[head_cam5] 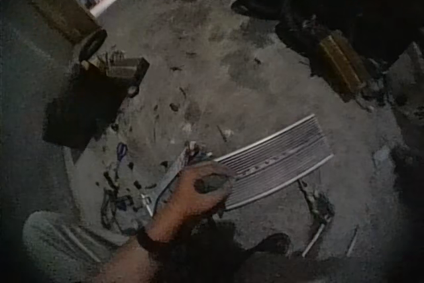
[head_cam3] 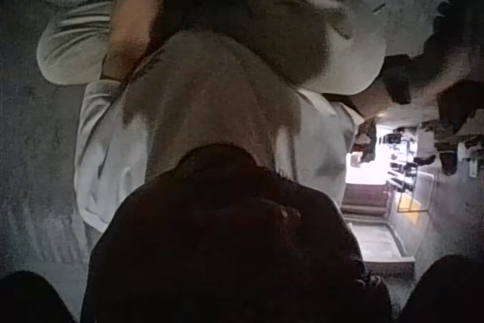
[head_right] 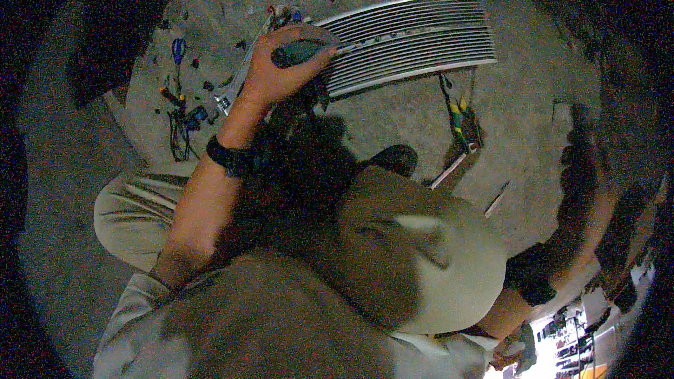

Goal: Repairing an electronic component using various tools.

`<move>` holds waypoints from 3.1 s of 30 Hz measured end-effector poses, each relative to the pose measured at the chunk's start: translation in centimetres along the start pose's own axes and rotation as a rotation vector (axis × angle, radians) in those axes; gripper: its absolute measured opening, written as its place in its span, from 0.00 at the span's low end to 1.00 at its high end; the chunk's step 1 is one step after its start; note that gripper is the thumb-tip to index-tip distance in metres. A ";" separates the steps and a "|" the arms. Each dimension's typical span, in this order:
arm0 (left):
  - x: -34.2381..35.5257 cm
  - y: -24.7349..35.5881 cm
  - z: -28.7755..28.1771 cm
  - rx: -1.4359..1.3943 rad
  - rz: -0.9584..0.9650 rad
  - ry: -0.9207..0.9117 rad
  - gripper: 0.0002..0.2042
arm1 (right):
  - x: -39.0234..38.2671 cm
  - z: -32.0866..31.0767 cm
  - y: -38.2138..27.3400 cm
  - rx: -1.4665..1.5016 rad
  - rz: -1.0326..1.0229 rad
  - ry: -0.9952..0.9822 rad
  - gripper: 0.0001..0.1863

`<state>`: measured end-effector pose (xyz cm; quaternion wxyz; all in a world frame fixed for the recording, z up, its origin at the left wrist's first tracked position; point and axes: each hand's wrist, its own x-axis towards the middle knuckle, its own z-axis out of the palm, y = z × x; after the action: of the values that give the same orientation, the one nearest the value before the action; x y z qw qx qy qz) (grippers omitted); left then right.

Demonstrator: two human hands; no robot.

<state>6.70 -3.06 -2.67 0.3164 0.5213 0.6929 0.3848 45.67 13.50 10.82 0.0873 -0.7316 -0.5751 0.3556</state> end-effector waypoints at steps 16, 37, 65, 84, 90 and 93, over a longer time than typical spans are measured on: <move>-0.8 -1.1 0.8 0.009 0.222 -0.014 0.12 | -1.0 9.6 6.0 0.507 0.261 -0.147 0.19; 0.9 -0.4 2.7 0.185 0.282 0.120 0.10 | -5.1 18.5 18.4 0.042 -0.158 0.243 0.18; -4.0 4.8 5.6 0.348 0.259 -0.202 0.07 | -5.1 19.2 19.8 -0.549 -0.237 0.235 0.20; -3.7 4.3 6.8 0.218 0.138 -0.275 0.14 | -6.3 15.8 -0.1 0.143 -0.474 -0.421 0.18; -2.4 -2.4 0.5 0.598 0.154 0.136 0.31 | -6.5 15.7 -0.5 0.286 -0.539 -0.178 0.12; -2.4 -4.3 -1.0 0.633 0.023 0.058 0.35 | -5.9 16.0 -2.6 0.151 -0.618 -0.179 0.11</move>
<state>4.44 -6.22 -5.79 0.1142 0.5903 0.7811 0.1683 33.20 4.48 2.97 0.1940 -0.4799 -0.7472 0.4169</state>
